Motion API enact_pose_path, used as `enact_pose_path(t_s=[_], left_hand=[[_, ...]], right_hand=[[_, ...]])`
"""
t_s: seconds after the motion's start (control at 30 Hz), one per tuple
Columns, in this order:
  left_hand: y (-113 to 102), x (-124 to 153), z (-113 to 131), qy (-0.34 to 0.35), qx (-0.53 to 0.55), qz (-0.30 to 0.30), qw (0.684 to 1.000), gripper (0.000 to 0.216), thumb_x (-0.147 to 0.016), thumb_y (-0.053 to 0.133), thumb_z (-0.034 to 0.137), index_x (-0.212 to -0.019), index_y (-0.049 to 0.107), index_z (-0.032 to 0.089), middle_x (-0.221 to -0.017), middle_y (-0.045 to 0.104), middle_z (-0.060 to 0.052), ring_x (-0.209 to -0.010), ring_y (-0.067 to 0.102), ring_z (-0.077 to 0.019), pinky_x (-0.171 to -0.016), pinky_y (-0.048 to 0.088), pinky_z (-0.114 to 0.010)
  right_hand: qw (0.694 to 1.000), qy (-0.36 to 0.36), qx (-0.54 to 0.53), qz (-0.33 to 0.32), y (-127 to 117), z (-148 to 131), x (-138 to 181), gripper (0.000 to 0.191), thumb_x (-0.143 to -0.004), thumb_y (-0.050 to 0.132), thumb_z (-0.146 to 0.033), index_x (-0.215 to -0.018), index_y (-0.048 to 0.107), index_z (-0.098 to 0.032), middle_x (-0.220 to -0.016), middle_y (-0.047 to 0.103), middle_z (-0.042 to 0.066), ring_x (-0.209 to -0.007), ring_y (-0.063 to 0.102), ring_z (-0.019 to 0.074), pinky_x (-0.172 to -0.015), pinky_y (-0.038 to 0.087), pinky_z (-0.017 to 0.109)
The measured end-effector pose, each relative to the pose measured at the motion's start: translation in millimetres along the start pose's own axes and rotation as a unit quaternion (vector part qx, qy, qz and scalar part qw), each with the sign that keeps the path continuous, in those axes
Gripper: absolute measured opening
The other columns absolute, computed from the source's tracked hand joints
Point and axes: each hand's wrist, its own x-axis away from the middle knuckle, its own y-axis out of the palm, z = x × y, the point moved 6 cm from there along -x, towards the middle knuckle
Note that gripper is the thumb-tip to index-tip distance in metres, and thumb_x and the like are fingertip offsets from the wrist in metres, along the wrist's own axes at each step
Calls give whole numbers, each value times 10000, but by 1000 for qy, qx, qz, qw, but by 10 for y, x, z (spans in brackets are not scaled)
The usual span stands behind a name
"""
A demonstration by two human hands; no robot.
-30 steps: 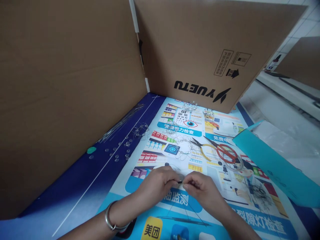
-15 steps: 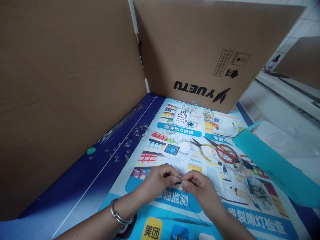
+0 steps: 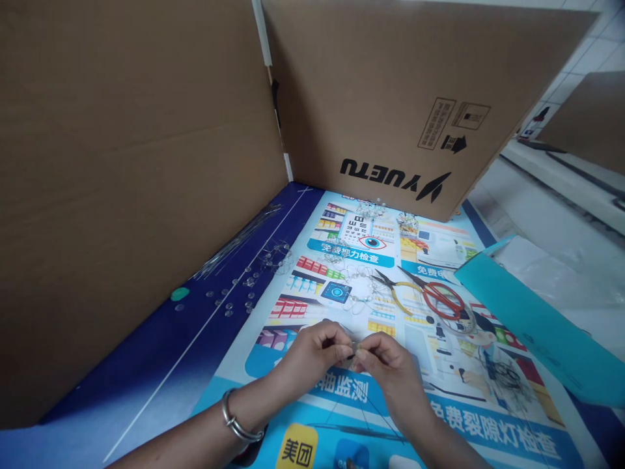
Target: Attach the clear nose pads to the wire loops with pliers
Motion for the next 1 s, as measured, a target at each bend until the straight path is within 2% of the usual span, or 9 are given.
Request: enact_pose_path(t_s=[0.6, 0.7, 0.77, 0.87, 1.0], left_hand=[[47, 13, 4, 4, -14, -8, 1000, 119, -780, 570, 235, -717, 544, 138, -662, 607, -6, -610, 528, -106, -586, 422, -232], [22, 10, 16, -3, -51, -1, 999, 116, -779, 559, 236, -717, 541, 140, -657, 587, 1, -611, 524, -108, -571, 409, -223], [-29, 6, 62, -3, -103, 15, 995, 104, -772, 553, 225, -710, 542, 143, -656, 567, 10, -610, 512, -105, -564, 396, -216], [-120, -4, 180, 24, -205, 43, 978, 59, -760, 540, 192, -713, 541, 156, -669, 553, 19, -629, 503, -108, -573, 382, -210], [-184, -14, 258, 56, -320, 54, 944, 24, -769, 518, 192, -774, 538, 179, -684, 564, 16, -643, 521, -124, -579, 375, -214]], right_hand=[[1000, 7, -25, 0, -3, 22, -5, 179, -777, 591, -351, -748, 553, -179, -657, 582, -1, -658, 538, 143, -652, 424, 274], [1000, 9, 10, -24, -19, 3, -30, 176, -793, 559, -356, -769, 558, -182, -665, 580, 0, -662, 534, 144, -643, 421, 272], [995, 12, 88, -44, -57, -53, -43, 158, -796, 544, -346, -789, 571, -190, -677, 572, -3, -653, 523, 141, -605, 405, 256], [957, -25, 284, -54, -140, -233, -30, 98, -791, 528, -278, -755, 587, -209, -728, 570, -5, -662, 512, 133, -587, 365, 242], [857, -48, 486, -166, -48, -326, 100, 138, -782, 497, -207, -669, 577, -205, -719, 567, -6, -655, 507, 125, -558, 305, 235]])
